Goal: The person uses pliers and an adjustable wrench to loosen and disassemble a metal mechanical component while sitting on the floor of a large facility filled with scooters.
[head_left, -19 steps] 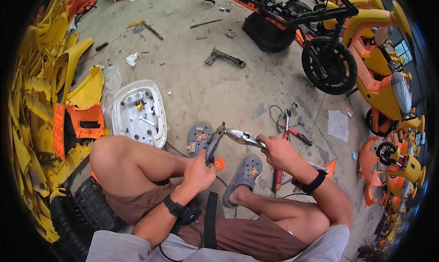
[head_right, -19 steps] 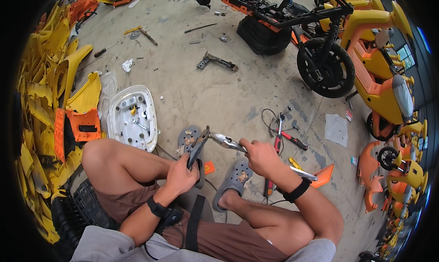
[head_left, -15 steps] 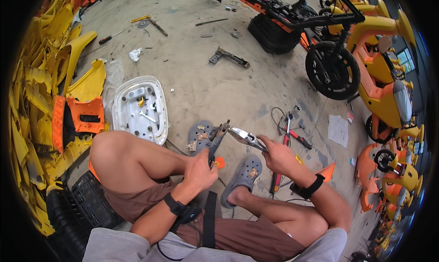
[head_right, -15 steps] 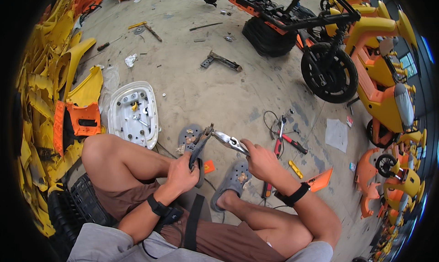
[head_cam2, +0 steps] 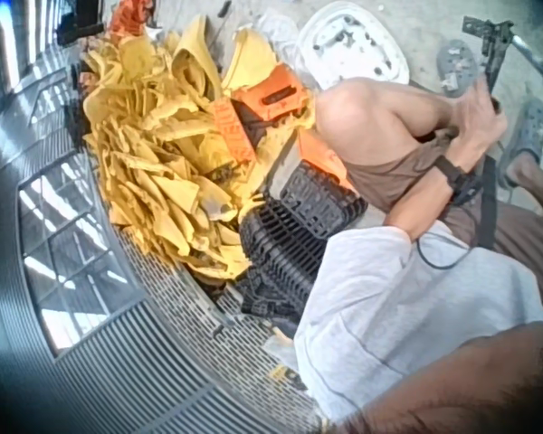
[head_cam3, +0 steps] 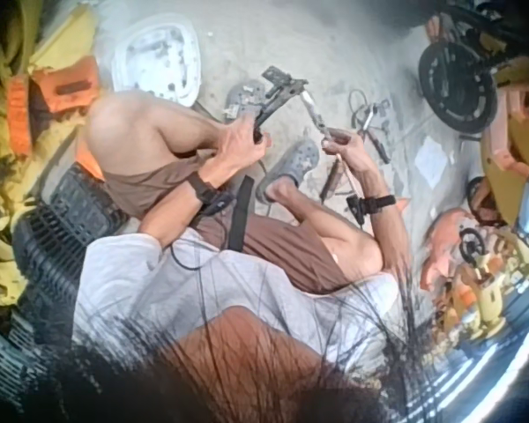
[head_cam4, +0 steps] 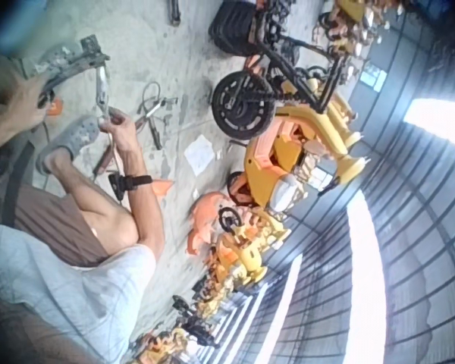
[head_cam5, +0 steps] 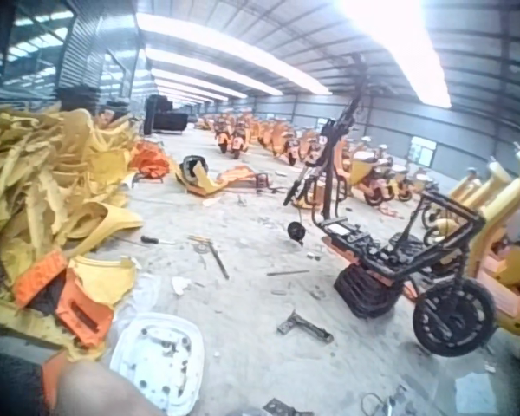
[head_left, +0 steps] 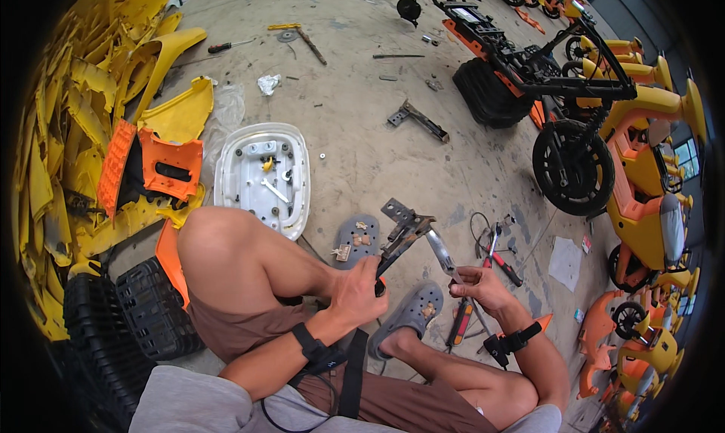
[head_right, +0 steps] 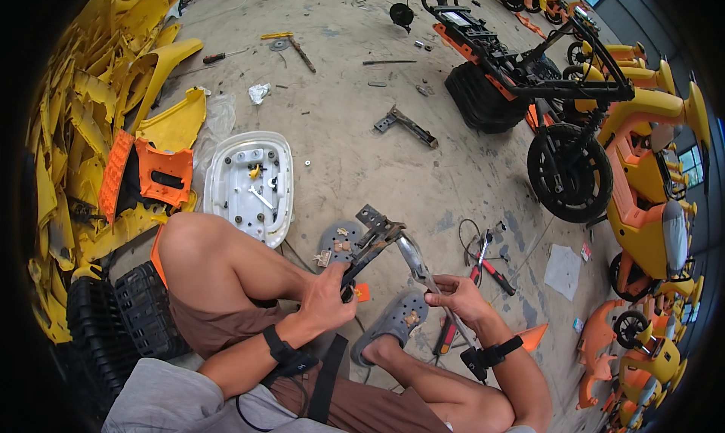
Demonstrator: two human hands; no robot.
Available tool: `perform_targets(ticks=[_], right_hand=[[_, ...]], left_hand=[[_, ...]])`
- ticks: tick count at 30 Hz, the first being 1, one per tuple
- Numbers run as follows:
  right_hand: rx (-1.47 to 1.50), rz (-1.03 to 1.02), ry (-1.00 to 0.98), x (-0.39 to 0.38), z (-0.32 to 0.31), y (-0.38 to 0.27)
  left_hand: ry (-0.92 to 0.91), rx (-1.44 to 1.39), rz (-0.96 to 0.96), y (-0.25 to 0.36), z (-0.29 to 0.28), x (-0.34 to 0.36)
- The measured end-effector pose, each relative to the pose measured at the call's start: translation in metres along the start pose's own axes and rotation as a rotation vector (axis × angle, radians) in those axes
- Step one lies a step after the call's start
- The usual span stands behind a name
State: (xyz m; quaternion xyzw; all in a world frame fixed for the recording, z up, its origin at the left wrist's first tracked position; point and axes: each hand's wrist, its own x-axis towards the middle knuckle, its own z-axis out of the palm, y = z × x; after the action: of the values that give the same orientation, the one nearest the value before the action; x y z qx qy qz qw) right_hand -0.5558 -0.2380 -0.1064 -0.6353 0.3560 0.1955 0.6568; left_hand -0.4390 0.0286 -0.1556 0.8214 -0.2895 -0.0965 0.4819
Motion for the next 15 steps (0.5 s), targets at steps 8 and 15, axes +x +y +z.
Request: perform_targets(ticks=[8, 15], right_hand=[[-0.280, -0.048, -0.064, 0.000, 0.009, -0.007], [-0.487, -0.093, -0.029, -0.016, 0.021, -0.034]], left_hand=[[-0.002, -0.101, 0.038, 0.006, -0.002, -0.001], [0.016, -0.167, 0.058, 0.005, -0.005, -0.001]])
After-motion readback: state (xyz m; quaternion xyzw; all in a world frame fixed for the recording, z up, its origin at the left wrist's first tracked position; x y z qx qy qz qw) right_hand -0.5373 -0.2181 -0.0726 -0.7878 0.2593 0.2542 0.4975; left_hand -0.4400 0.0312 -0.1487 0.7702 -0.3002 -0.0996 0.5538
